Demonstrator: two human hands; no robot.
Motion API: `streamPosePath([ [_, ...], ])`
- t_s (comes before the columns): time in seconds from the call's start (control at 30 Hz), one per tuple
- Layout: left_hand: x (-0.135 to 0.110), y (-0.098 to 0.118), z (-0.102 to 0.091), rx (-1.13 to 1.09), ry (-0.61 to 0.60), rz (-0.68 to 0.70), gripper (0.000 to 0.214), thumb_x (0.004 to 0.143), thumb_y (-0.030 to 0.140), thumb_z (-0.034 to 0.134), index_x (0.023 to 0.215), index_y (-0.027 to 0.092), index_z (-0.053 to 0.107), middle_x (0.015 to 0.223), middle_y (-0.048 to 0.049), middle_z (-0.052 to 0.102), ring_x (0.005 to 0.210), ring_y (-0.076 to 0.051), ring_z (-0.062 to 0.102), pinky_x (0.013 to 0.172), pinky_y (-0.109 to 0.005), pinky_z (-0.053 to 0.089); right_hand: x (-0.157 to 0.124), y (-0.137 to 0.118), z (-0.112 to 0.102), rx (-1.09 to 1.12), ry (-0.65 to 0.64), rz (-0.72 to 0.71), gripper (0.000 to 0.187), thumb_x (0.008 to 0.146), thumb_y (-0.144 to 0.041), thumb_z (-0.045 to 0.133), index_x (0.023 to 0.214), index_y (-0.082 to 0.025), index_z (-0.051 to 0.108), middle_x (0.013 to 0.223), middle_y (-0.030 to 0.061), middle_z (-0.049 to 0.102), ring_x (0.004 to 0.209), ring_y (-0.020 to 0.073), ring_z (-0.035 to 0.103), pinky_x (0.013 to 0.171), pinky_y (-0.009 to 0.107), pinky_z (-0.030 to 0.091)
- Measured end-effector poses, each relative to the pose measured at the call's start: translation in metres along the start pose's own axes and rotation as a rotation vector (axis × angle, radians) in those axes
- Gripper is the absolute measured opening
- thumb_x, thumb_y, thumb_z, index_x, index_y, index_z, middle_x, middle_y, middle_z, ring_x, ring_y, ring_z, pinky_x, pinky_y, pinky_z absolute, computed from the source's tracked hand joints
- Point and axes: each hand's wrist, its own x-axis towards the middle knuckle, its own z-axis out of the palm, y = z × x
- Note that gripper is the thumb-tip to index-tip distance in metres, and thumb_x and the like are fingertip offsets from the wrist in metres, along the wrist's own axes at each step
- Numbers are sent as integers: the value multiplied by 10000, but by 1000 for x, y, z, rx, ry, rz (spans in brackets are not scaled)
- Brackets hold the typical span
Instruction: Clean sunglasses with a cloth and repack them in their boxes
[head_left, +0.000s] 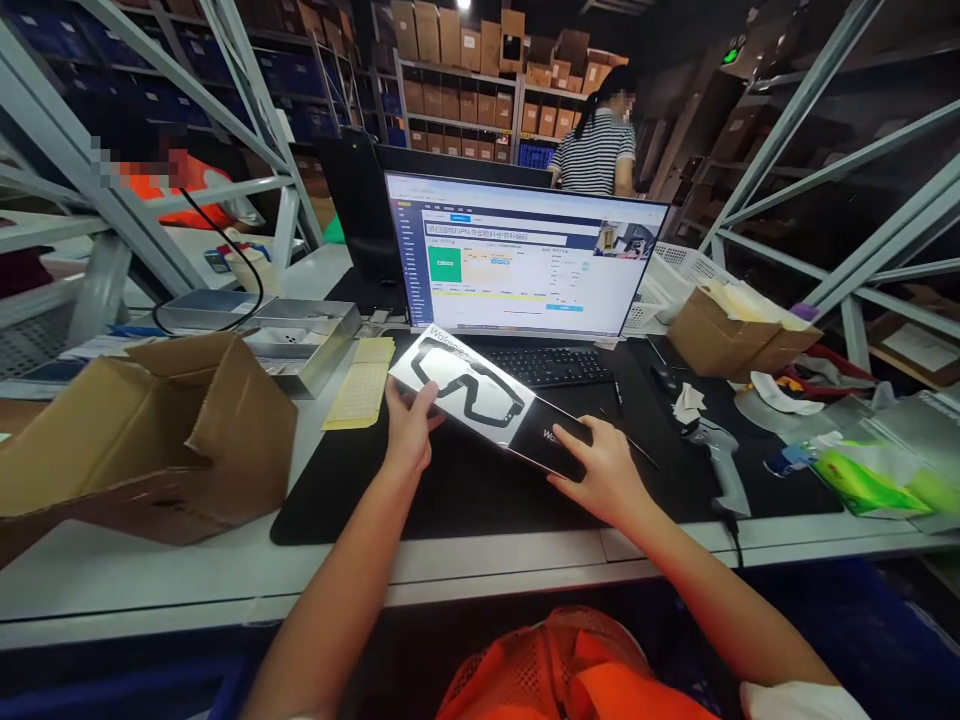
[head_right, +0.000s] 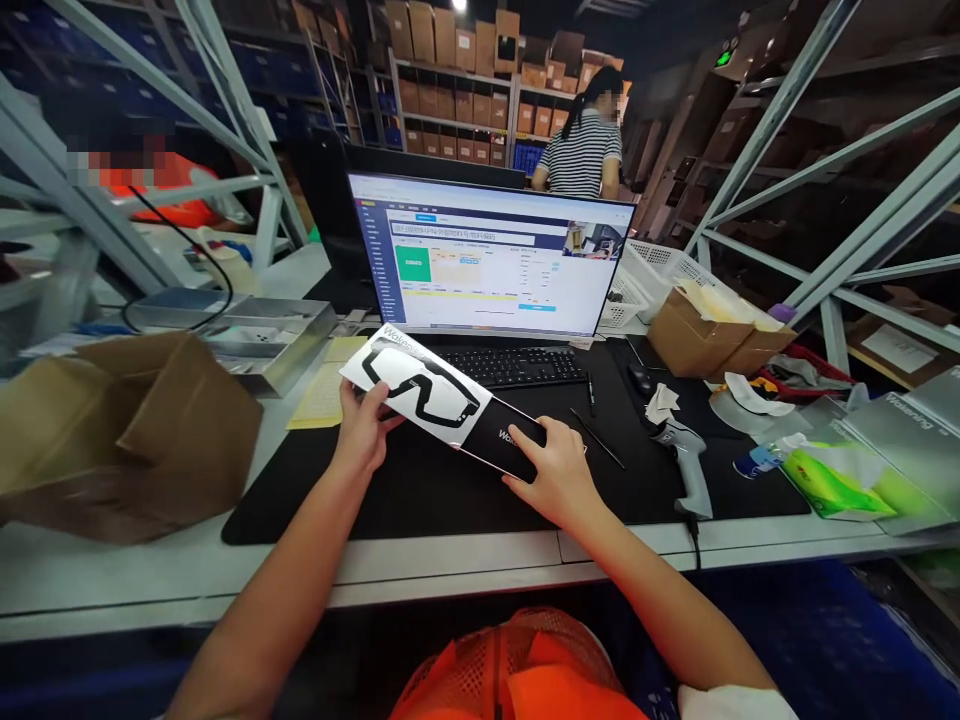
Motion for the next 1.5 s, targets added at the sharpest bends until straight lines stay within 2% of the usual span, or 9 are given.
streamPosePath([
  [0.2, -11, -11, 10, -61, -6, -102, 579, 741, 447, 731, 1245, 365, 458, 1108, -3, 602, 796, -151, 633, 651, -294, 556, -39, 19, 24, 398, 239, 282, 752, 936, -589, 517, 1593, -308, 283, 1594, 149, 343, 1525, 386, 209, 1184, 702, 112],
  [0.37, -23, -14, 16, -113, -50, -53, 506, 773, 435, 717, 1220, 382, 486, 1147, 12, 627, 891, -158, 651, 672, -259, 541, -66, 11, 56, 1016, 321, 586, 672, 1028, -540, 179, 1622, -357, -75, 1693, 91, 168, 1506, 286, 335, 1119, 567, 412],
  [0.6, -71, -38, 24, -74, -307, 45, 936, 712, 525, 825, 1456, 385, 275, 1422, -87, 526, 1260, -263, 582, 1025, -397, 516, -26, -37, 46, 1424, 367, 556, 925, 920, -682, 427, 1601, -412, -137, 1715, -4, 23, 1542, 271, 253, 1125, 532, 435],
  [0.77, -91, -40, 19, 40, -577, 182, 1261, 636, 557, 886, 1536, 456, 8, 1549, -124, 400, 1382, -289, 494, 1078, -464, 488, -4, -46, 45, 1678, 398, 762, 701, 925, -616, 503, 1552, -337, 361, 1485, 71, 557, 1327, 306, 564, 1045, 523, 504],
  [0.9, -91, -39, 9, 164, -678, -30, 1073, 531, 531, 937, 1443, 251, 446, 1351, -167, 616, 1292, -353, 576, 1091, -505, 468, -2, -47, 39, 1640, 149, 702, 591, 949, -675, 433, 1192, -211, 706, 1063, 105, 761, 1066, 315, 689, 951, 486, 525],
  [1.07, -79, -49, 1, 287, -624, -171, 631, 522, 535, 918, 958, 137, 695, 961, -126, 739, 964, -348, 705, 914, -498, 573, -23, 31, 6, 860, 221, 644, 450, 840, -607, 643, 1057, -223, 731, 1104, 103, 732, 1168, 329, 610, 995, 446, 474],
  [1.2, -56, -52, 7, 506, -465, 166, 891, 518, 446, 928, 1275, 153, 561, 1238, -166, 628, 1192, -371, 615, 1003, -529, 526, -65, 156, -38, 517, 295, 911, 498, 754, -535, 710, 1051, -135, 685, 1257, 255, 621, 1335, 455, 454, 1035, 529, 402],
  [1.3, -42, -52, 11, 679, -406, 542, 1149, 518, 387, 919, 1482, 212, 319, 1472, -190, 382, 1383, -378, 442, 1098, -553, 447, -90, 222, -43, 271, 14, 1149, 466, 595, -495, 802, 862, -144, 653, 1070, 275, 678, 1172, 499, 577, 894, 516, 469],
  [1.5, -32, -54, 8, 917, -373, 964, 1026, 635, 353, 848, 1489, 215, 295, 1379, -169, 389, 1315, -361, 453, 1078, -552, 453, -115, 227, -38, 546, 64, 1044, 356, 643, -480, 702, 843, -214, 576, 918, 126, 710, 937, 326, 679, 773, 393, 516],
])
